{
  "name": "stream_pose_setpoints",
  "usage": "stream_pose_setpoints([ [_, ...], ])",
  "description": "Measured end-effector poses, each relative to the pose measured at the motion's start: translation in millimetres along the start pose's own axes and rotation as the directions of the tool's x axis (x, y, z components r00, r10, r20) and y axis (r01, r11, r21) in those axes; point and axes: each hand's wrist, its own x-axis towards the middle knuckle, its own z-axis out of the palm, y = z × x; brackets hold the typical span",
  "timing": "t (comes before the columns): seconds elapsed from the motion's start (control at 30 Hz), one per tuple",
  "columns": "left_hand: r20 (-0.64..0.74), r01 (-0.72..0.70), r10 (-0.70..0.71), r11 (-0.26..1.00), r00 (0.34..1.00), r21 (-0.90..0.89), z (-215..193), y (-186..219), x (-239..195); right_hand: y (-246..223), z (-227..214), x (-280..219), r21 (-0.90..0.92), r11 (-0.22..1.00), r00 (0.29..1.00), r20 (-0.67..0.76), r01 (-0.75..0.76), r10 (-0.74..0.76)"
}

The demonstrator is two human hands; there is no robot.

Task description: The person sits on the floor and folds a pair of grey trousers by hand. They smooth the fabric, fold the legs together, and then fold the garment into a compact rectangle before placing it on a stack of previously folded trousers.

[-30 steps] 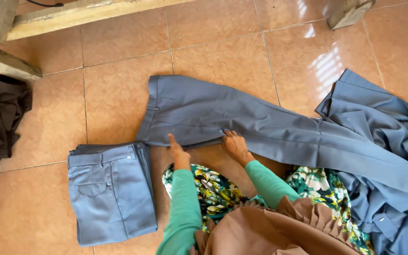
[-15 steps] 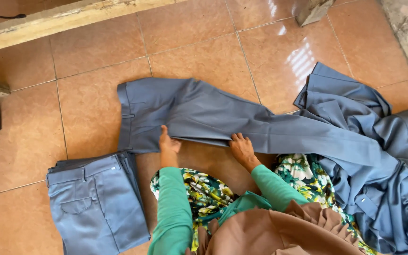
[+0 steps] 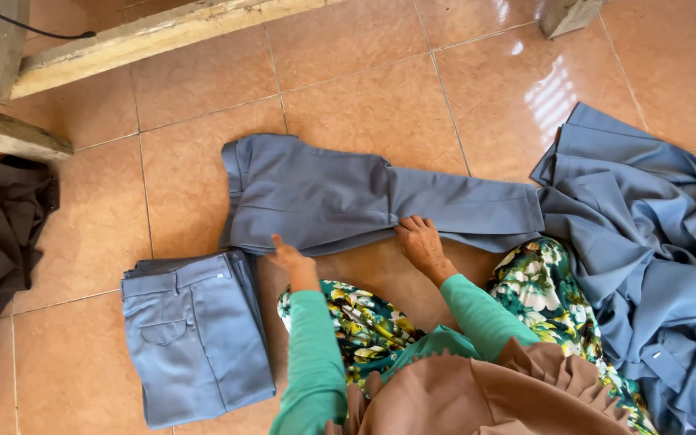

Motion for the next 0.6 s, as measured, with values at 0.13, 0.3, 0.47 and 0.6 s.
stream_pose_setpoints([
  [0.13,0.075,0.736,-0.979,-0.19,-0.188,-0.65,61,62,-14,-10,-54,30,0.053,0.998,0.994,-0.106,0.041,-0.035],
  [0.3,0.374,0.829,-0.924,-0.266,-0.076,-0.491,79,183,58,-23,-82,17,0.15,0.976,0.971,-0.203,0.158,-0.126],
  [0.47,0.297,0.824,-0.943,-0.287,-0.153,-0.488,78,79,18,-18,-59,-20,0.165,0.976,0.985,-0.114,0.144,-0.126],
  [0.6,0.41,0.884,-0.91,-0.241,-0.062,-0.401,58,192,104,5,-65,-28,0.035,0.998,0.998,0.044,-0.049,0.047],
])
